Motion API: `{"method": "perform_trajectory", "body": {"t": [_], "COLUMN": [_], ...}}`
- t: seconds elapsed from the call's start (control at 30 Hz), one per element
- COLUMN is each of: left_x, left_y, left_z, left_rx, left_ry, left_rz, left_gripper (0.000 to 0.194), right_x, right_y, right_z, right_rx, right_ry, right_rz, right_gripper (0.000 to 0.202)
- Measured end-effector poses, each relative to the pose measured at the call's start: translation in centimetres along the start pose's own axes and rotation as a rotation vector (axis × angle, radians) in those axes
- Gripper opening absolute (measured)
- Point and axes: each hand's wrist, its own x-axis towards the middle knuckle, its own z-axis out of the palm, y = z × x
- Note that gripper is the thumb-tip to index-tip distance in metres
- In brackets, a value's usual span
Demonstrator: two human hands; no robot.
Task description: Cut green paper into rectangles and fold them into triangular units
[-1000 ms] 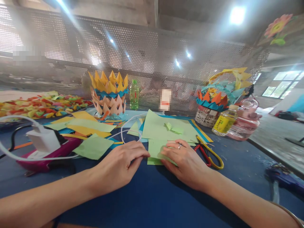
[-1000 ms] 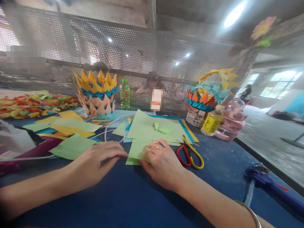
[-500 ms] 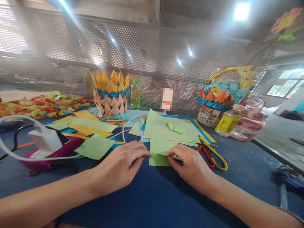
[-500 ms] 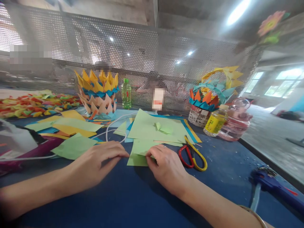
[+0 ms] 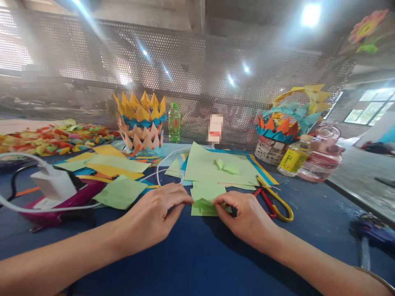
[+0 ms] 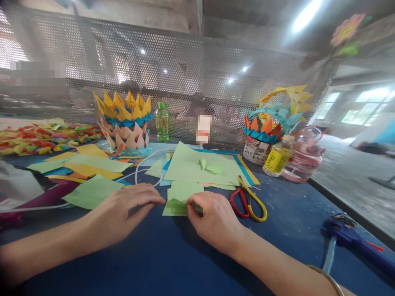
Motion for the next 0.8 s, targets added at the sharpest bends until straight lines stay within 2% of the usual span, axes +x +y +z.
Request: {"method": "perform_trajectory", "body": {"t": [0.3,0.37,0.47,0.6,0.73,0.8], "left_x": [0.1,0.1,0.2,0.3,0.4,0.3], "left_y": [-0.1,0.1,0.4,-0.1,-0.7,-0.5], "left_z": [0.1,0.1,0.1,0.4,0.7,0.7], "left_rx": [0.038,0.037,0.006,-0.158,-0.428,-0.463], "left_ry": [0.039,0.049,0.052,0.070,-0.041,-0.082], "left_rz": [-0.003,-0.038,-0.102,-0.256,-0.413,-0.418], "left_gripper": [0.023,0.025,0.038,0.055,0.067,0.070], "right_x": [-0.2,-0.2,-0.3,-0.4,-0.6,-0.7], "right_y": [0.6,0.6,0.0,-0.9,-1.1,-1.2], "right_z": [0.4,0.4,-0.1,-0.8,-1.2,-1.2], "right_rx": [0.007,0.000,-0.012,-0.058,-0.091,-0.101], "right_ry": [0.022,0.068,0.177,0.234,0.241,0.253], "right_rz": [-0.023,-0.065,-0.198,-0.357,-0.415,-0.427], "right_gripper": [0.014,0.014,0.012,0.011,0.012,0.013]}}
